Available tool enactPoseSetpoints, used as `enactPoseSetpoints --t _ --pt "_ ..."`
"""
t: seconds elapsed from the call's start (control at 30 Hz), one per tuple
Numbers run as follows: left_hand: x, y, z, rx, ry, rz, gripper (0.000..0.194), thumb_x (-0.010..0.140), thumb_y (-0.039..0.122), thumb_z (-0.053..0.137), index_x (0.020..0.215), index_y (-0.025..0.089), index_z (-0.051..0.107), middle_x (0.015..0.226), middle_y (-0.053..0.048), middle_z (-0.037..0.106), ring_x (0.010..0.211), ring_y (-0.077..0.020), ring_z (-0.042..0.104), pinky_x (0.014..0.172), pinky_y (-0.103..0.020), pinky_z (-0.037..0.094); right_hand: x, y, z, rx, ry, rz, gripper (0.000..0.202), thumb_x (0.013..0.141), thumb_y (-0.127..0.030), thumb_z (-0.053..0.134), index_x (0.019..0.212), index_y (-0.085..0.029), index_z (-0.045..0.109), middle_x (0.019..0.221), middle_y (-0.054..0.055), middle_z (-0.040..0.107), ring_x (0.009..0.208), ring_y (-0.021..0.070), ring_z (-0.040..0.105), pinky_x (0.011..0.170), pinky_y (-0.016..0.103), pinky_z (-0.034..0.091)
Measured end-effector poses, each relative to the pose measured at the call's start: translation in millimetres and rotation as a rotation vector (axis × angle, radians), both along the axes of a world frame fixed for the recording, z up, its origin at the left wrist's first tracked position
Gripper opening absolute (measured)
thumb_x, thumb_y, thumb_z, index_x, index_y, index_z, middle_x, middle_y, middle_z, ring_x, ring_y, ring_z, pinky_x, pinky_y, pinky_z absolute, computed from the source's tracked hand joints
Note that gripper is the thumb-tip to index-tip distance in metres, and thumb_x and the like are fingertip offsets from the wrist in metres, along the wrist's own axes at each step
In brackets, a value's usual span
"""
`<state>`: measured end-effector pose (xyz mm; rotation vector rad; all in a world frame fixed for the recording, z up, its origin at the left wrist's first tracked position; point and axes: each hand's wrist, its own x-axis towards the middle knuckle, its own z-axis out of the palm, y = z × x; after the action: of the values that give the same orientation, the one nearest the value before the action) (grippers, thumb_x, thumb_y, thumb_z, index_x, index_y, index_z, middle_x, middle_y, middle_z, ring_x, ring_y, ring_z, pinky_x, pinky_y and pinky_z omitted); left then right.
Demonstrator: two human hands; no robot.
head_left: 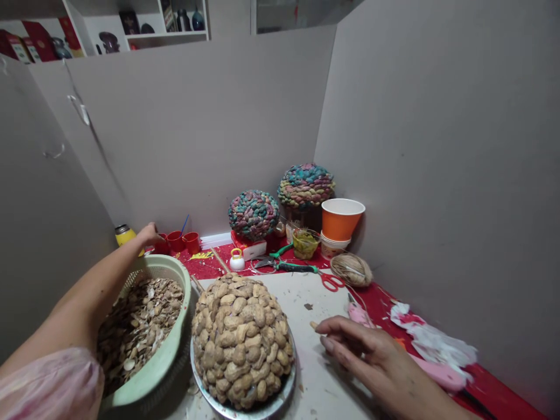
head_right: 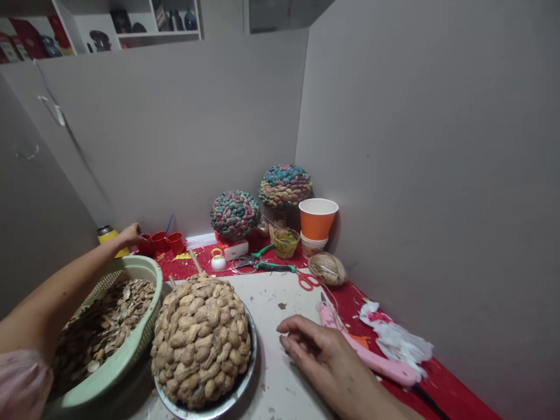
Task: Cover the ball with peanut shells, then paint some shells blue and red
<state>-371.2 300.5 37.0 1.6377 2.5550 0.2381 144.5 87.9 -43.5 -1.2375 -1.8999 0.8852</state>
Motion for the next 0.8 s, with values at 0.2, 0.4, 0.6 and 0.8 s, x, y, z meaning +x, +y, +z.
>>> enactPoseSetpoints --t 0.2,0.4,0.6,0.8 --pt "-11 -14 21.2 0.097 -0.052 0.014 0.036 0.095 0.034 0.063 0.127 0.017 0.059 0.127 -0.010 0.062 0.107 -0.0252 0.065 0.088 -0.046 0.057 3 -2 12.7 0.038 -0.056 -0.006 0.030 0.090 -0.045 0.054 0.090 -0.022 0.073 0.078 0.006 0.072 0.066 0.0209 0.064 0.056 0.027 0.051" --pt "0 -40 59.6 0.248 -0.126 -0.039 0.033 0.095 0.033 0.063 0.123 0.016 0.061 0.122 -0.009 0.065 0.101 -0.0233 0.067 0.084 -0.043 0.058 3 -1 23.1 0.083 -0.077 0.012 0.028 0.090 -0.045 0.055 0.089 -0.022 0.072 0.078 0.005 0.072 0.067 0.0206 0.064 0.057 0.028 0.051" --pt "65 -71 107.4 0.408 -0.253 -0.318 0.038 0.072 0.024 0.080 0.099 0.019 0.053 0.092 0.000 0.070 0.089 -0.0190 0.069 0.077 -0.029 0.055 -5 0 45.9 0.152 0.029 0.042 0.024 0.091 -0.039 0.055 0.093 -0.021 0.070 0.071 0.002 0.068 0.065 0.0179 0.063 0.059 0.027 0.051" --pt "175 -124 134.9 0.421 -0.376 -0.727 0.049 0.063 0.039 0.080 0.097 0.022 0.049 0.102 -0.004 0.071 0.096 -0.0239 0.068 0.083 -0.037 0.055 -25 -3 75.1 0.350 0.140 -0.006 0.036 0.090 -0.035 0.062 0.122 -0.020 0.065 0.112 0.010 0.072 0.093 0.0229 0.068 0.085 0.039 0.057"
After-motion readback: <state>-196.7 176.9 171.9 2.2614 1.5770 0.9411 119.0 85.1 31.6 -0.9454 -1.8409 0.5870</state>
